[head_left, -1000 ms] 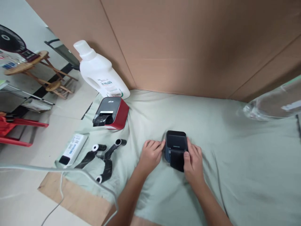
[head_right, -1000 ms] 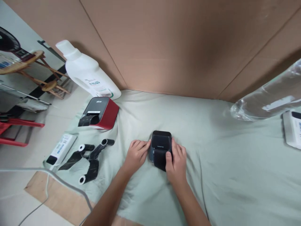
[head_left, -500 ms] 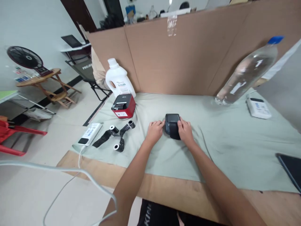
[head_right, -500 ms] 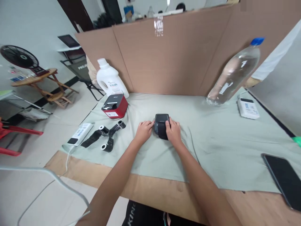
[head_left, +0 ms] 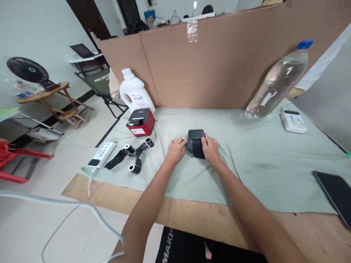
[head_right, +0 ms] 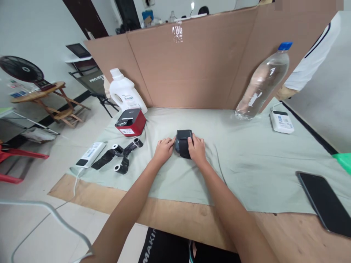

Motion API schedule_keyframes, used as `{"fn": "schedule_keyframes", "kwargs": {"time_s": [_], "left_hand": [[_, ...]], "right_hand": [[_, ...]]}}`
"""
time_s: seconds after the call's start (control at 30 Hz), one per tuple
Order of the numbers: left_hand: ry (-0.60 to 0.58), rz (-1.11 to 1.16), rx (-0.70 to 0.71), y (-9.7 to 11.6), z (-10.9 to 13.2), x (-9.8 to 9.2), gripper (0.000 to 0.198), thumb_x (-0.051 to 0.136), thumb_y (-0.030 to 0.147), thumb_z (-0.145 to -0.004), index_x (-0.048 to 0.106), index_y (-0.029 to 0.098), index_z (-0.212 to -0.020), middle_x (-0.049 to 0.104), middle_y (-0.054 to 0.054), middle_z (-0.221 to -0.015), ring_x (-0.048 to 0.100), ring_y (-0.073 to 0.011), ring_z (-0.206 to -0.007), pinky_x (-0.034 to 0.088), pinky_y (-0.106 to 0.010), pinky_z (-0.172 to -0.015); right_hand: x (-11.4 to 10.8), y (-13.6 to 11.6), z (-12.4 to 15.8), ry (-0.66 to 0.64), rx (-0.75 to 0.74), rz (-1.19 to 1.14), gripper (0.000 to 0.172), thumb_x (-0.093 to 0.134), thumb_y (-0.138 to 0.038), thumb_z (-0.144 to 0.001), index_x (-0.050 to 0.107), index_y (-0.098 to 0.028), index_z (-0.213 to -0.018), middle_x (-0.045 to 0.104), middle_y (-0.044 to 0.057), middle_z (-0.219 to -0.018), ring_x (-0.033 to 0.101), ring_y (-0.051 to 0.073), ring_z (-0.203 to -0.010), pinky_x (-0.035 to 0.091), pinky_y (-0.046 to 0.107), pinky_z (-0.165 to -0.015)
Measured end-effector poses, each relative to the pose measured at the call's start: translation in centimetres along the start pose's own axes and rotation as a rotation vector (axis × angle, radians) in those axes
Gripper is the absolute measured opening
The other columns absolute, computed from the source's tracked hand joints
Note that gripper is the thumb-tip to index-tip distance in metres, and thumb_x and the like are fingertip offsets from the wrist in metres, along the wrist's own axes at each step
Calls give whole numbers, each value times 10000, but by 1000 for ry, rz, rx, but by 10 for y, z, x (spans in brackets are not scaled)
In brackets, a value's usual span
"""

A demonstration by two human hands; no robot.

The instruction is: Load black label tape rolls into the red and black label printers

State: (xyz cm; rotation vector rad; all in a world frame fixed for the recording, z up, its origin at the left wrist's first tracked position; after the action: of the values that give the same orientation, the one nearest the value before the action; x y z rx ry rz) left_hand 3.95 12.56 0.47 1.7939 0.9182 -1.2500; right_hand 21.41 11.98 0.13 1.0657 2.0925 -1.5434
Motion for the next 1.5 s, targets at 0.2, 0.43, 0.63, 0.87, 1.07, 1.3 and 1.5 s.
{"fn": "schedule_keyframes", "kwargs": {"time_s": [0.2, 0.43, 0.63, 0.87, 1.07, 1.3, 1.5], "left_hand": [[0, 0, 5, 2, 1, 1, 518, 426, 180, -966, 479, 218, -1480, 654, -93, -1229, 566, -246, -1121, 380, -399, -955], [-5, 8, -2, 4, 2, -3, 517, 422, 177, -969, 474, 210, -1482, 653, -92, -1235, 564, -245, -1125, 380, -399, -959], [3, 10, 11, 2, -6, -4, 512, 422, 101, -939, 564, 225, -1414, 686, -79, -1213, 573, -244, -1100, 382, -401, -943], [-38, 62, 58, -1, -19, -3, 499, 466, 66, -881, 682, 270, -1281, 715, -71, -1096, 580, -248, -1083, 385, -412, -950], [-34, 101, 3, -2, -16, -2, 551, 442, 47, -867, 667, 282, -1312, 709, -63, -1113, 575, -239, -1099, 390, -413, -965], [-3, 508, -101, -18, -19, -1, 377, 409, 256, -1008, 709, 249, -1236, 732, -33, -1144, 630, -193, -1110, 434, -351, -1019], [-16, 474, -145, -17, -16, -4, 475, 513, 502, -986, 583, 280, -1401, 655, -42, -1354, 570, -232, -1249, 361, -406, -1115]], "right_hand": [[1, 2, 4, -27, 5, -16, 665, 229, -533, -1034, 574, -130, -1435, 678, 181, -1298, 538, 329, -1188, 405, 503, -1050], [1, 3, 3, -28, 13, -5, 718, 219, -565, -1021, 574, -94, -1431, 665, 197, -1316, 548, 332, -1164, 408, 501, -1059], [2, 2, 2, -29, 18, -7, 713, 230, -553, -1017, 570, -81, -1428, 673, 199, -1307, 545, 338, -1147, 408, 512, -1051], [0, 0, 3, -22, 33, 3, 716, 240, -584, -1017, 575, -98, -1422, 684, 194, -1271, 531, 349, -1138, 411, 518, -1023], [-2, -2, 3, -18, 28, -5, 734, 228, -613, -1014, 597, -108, -1398, 689, 193, -1268, 547, 339, -1112, 412, 504, -1018], [-9, -5, 3, 27, 38, -87, 650, 257, -528, -1027, 657, -110, -1324, 689, 185, -1288, 576, 313, -1115, 405, 489, -1032], [-24, -9, 1, 156, -10, -139, 561, 269, -450, -1028, 744, -184, -1159, 688, 151, -1284, 566, 271, -1208, 373, 464, -1078]]}}
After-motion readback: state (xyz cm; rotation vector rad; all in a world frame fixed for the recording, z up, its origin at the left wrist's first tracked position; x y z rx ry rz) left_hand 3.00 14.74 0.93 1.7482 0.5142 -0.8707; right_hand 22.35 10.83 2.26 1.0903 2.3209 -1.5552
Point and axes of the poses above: each hand's wrist, its own z-axis away from the middle knuckle, its own x-axis out of the palm, y = z × x, the point moved 10 cm from there along -z, towards the middle knuckle
